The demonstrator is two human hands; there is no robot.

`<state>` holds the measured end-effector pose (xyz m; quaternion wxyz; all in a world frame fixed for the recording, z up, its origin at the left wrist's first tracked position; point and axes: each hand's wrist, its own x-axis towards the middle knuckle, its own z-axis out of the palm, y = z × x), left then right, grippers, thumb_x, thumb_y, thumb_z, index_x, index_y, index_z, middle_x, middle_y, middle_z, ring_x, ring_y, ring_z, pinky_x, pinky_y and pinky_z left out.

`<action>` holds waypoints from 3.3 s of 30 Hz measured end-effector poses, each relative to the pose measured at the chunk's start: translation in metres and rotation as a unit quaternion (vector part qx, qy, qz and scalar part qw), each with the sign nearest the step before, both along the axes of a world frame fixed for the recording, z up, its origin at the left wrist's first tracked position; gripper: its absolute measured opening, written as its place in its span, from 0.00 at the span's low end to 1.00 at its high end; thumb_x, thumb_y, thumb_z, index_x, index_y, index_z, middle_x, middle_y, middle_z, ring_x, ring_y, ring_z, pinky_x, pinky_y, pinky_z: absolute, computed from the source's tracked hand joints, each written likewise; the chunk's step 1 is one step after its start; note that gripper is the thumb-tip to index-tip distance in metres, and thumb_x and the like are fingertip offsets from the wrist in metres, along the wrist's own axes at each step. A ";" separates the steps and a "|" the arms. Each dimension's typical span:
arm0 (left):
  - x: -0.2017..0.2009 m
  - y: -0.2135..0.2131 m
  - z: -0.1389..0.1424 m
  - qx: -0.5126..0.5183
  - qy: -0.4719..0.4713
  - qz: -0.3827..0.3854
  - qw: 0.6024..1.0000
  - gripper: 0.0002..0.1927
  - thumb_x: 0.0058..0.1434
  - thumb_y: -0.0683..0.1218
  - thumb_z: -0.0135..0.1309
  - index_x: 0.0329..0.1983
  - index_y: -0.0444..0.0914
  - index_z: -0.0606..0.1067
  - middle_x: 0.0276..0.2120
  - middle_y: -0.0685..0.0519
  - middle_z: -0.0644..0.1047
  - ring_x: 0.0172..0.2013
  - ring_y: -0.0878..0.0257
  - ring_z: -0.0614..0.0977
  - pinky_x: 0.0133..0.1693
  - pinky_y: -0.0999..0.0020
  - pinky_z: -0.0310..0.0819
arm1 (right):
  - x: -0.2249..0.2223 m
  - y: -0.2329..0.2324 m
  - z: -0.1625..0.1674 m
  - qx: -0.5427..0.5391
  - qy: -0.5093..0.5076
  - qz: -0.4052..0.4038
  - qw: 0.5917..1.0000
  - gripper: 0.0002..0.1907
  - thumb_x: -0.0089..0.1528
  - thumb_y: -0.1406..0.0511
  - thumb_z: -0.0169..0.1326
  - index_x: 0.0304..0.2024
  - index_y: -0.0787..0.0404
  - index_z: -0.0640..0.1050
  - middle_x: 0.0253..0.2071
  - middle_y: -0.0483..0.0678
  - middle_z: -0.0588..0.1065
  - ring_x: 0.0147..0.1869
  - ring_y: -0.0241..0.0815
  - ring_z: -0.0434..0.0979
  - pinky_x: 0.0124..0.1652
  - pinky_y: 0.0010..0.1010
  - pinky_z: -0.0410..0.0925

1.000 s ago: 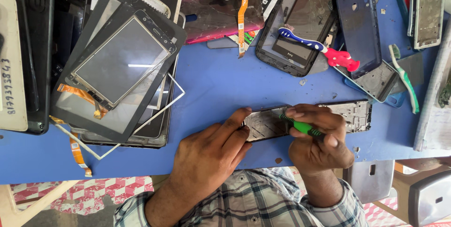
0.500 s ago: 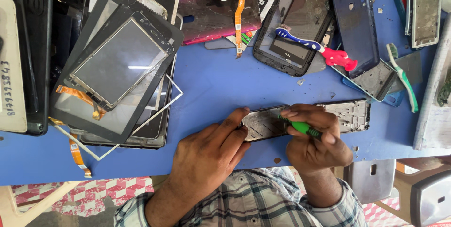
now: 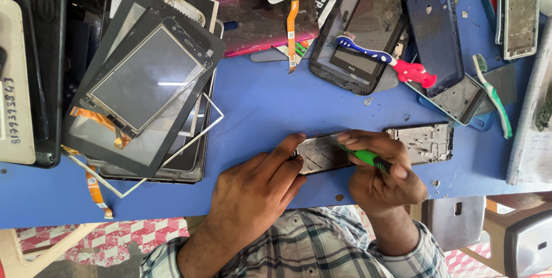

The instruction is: The person holds a disassembled phone frame and uses a small screwdriver-like tool to scrape old adhesive and residue from its inner surface. They rotate the frame to reach different edges, set it down, and continue scraping residue from another phone midframe on the blue workbench.

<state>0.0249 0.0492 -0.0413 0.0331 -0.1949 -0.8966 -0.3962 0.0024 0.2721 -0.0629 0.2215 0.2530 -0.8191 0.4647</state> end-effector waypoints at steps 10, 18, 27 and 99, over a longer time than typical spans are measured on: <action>0.000 0.000 0.000 0.002 -0.003 0.002 1.000 0.13 0.56 0.48 0.66 0.39 0.39 0.77 0.59 0.54 0.76 0.32 0.65 0.82 0.32 0.69 0.78 | -0.003 -0.003 0.000 0.017 0.034 0.015 0.999 0.40 0.66 0.79 0.52 0.67 0.37 0.52 0.43 0.58 0.70 0.43 0.55 0.81 0.45 0.48 0.83; 0.000 0.000 0.000 -0.002 -0.005 -0.002 1.000 0.13 0.56 0.48 0.66 0.39 0.39 0.77 0.59 0.53 0.77 0.32 0.64 0.82 0.31 0.68 0.78 | -0.002 -0.002 -0.002 -0.016 0.037 0.033 0.999 0.39 0.63 0.76 0.50 0.69 0.40 0.52 0.44 0.60 0.68 0.44 0.54 0.79 0.48 0.49 0.82; 0.000 0.000 0.000 -0.001 -0.008 -0.002 1.000 0.13 0.56 0.48 0.66 0.39 0.39 0.77 0.59 0.53 0.77 0.32 0.64 0.83 0.31 0.68 0.78 | 0.000 -0.007 0.000 -0.044 0.008 0.011 0.999 0.32 0.70 0.78 0.40 0.68 0.41 0.52 0.47 0.60 0.70 0.47 0.52 0.81 0.49 0.50 0.82; -0.001 -0.002 0.002 0.001 -0.007 -0.010 1.000 0.14 0.56 0.47 0.66 0.44 0.39 0.78 0.59 0.51 0.76 0.34 0.64 0.83 0.33 0.68 0.79 | 0.027 0.022 -0.007 0.019 0.025 -0.093 0.995 0.41 0.68 0.80 0.52 0.75 0.47 0.51 0.51 0.60 0.70 0.45 0.52 0.83 0.47 0.39 0.84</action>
